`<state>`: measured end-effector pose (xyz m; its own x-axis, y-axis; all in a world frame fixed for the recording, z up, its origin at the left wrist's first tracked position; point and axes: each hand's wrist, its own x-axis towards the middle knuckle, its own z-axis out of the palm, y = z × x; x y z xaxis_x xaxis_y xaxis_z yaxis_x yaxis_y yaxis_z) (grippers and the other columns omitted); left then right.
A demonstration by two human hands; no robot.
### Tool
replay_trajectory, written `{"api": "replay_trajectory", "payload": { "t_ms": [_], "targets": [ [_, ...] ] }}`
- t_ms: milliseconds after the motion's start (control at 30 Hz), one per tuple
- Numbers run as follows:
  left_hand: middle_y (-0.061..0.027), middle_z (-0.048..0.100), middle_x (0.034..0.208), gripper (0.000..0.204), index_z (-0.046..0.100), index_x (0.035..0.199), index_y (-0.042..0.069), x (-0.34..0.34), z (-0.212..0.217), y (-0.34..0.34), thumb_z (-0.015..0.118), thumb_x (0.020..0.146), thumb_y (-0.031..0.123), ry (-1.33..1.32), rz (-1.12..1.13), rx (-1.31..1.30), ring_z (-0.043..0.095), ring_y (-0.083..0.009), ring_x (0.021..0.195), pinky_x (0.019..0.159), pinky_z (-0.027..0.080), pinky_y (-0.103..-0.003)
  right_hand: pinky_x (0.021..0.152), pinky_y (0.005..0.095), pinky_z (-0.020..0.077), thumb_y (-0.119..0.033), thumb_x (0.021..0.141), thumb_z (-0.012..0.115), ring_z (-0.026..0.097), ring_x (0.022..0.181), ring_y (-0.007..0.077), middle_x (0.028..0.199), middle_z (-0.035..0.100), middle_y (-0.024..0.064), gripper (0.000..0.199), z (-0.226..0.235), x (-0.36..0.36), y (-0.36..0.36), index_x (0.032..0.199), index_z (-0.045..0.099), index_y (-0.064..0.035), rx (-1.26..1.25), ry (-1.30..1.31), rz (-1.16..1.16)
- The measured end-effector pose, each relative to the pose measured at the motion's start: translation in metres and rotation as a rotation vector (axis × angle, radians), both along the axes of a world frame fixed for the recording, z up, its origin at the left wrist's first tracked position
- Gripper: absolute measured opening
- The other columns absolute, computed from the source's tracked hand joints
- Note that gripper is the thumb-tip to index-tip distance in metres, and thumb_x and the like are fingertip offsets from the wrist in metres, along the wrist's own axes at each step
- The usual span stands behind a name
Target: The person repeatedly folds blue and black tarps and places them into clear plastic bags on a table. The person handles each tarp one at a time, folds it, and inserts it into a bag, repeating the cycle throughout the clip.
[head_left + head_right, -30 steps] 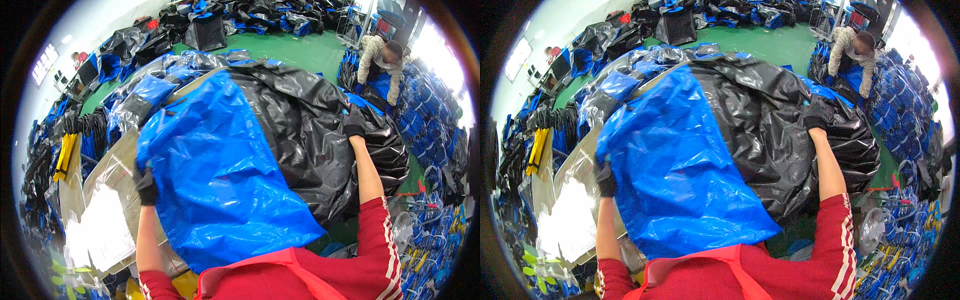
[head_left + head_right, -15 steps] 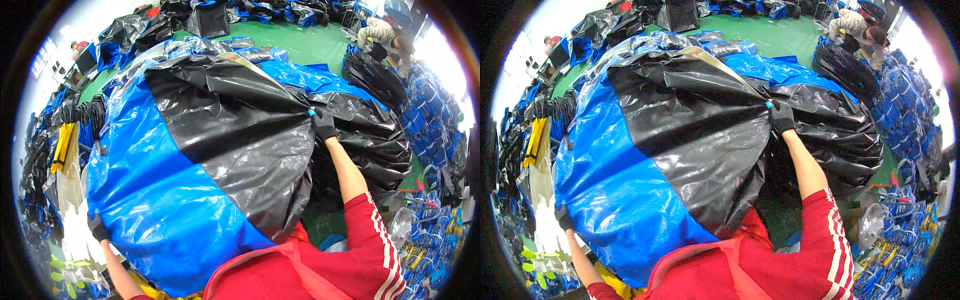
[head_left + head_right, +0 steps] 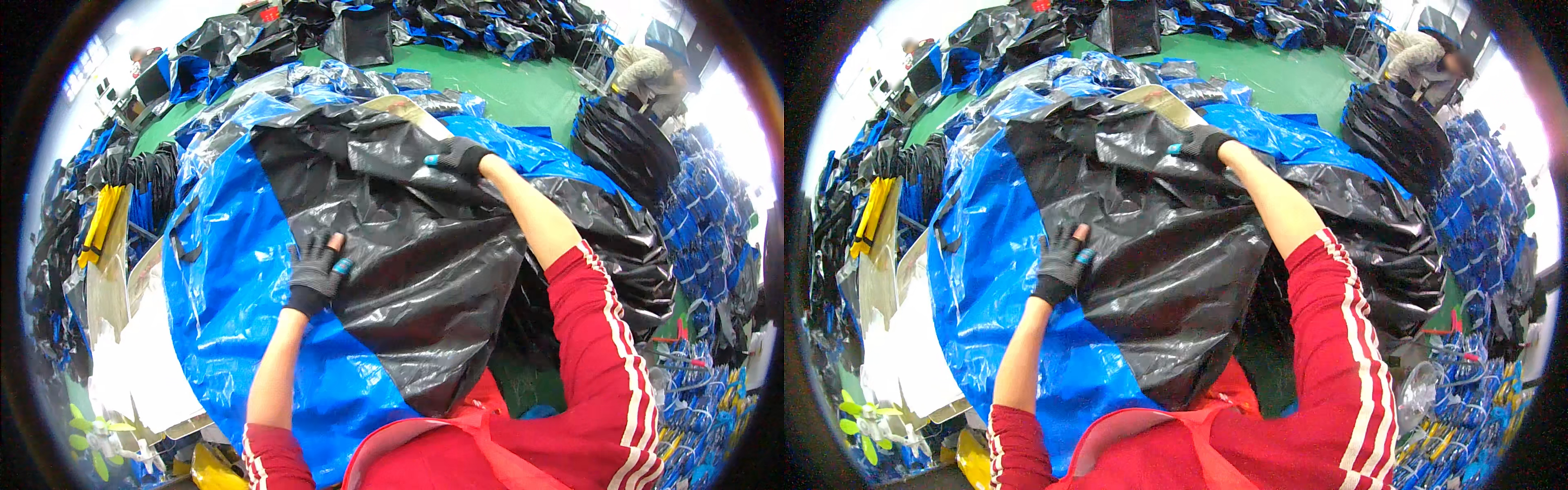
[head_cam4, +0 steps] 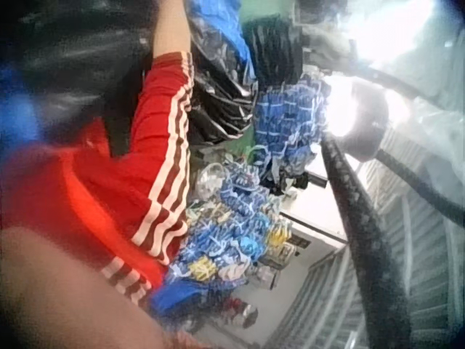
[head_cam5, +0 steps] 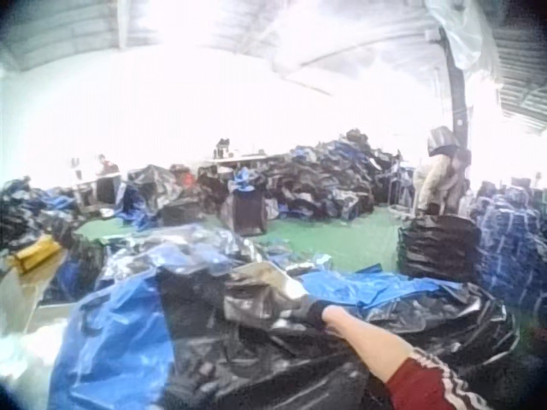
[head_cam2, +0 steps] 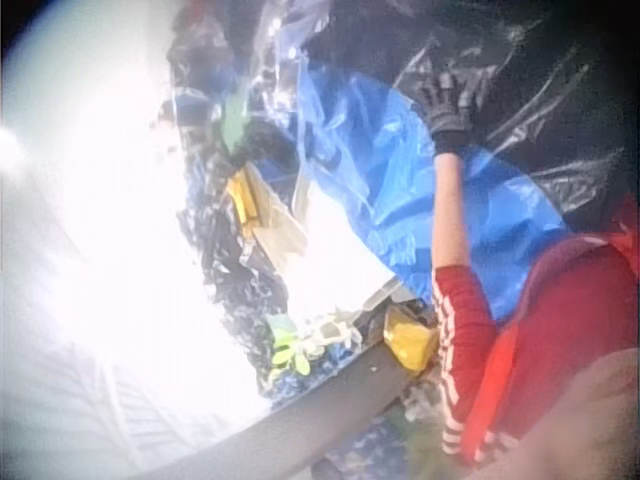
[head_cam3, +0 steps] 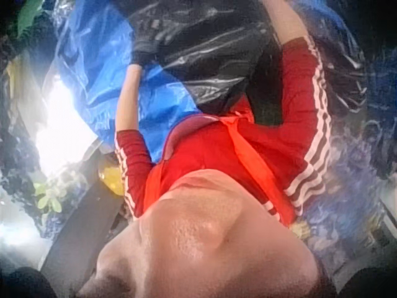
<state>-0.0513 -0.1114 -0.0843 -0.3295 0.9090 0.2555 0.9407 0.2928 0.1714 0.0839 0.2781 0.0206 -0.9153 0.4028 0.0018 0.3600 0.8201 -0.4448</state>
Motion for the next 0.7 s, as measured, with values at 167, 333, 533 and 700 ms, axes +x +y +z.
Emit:
{"api": "replay_trajectory", "payload": {
  "t_ms": [167,333,533,700],
  "targets": [
    [-0.0123,0.021,0.154,0.064,0.041,0.141,0.025,0.012,-0.026,0.008,0.047,0.086,0.056,0.185,0.080,-0.045,0.014,-0.0353,0.143,0.108,0.006,-0.065,0.078,0.0368,0.0499,-0.047,0.087,0.054,0.064,0.087,0.0288,0.098,0.066,0.0191,0.046,0.045,-0.006,0.058,0.099,0.065,-0.0040,-0.017,0.107,-0.341],
    [-0.0139,0.030,0.150,0.056,0.046,0.137,0.023,0.004,-0.018,0.008,0.048,0.088,0.051,0.118,0.148,-0.108,0.021,-0.0342,0.140,0.108,0.006,-0.064,0.069,0.0307,0.0463,-0.032,0.091,0.060,0.052,0.069,0.0119,0.074,0.058,0.0005,0.024,0.012,0.096,0.072,0.086,0.061,-0.0086,-0.049,0.381,0.017],
    [-0.0206,0.033,0.146,0.058,0.037,0.140,0.005,0.060,0.013,0.053,0.047,0.092,0.036,-0.105,-0.214,0.091,0.029,-0.0415,0.134,0.112,0.019,-0.048,0.084,0.0369,0.0506,-0.025,0.091,0.058,0.062,0.086,0.0234,0.103,0.066,0.0106,0.033,-0.054,0.193,-0.091,0.116,0.061,-0.0047,-1.274,0.378,-0.478],
    [-0.0296,0.034,0.141,0.073,0.023,0.144,-0.003,0.123,0.022,0.088,0.055,0.089,0.032,-0.362,-0.180,0.017,0.032,-0.0429,0.131,0.109,0.025,-0.046,0.079,0.0395,0.0479,-0.043,0.097,0.046,0.063,0.089,0.0323,0.092,0.067,0.0214,0.048,-0.052,0.141,-0.169,0.111,0.060,0.0015,-0.508,0.697,-0.321]
  ]
}}
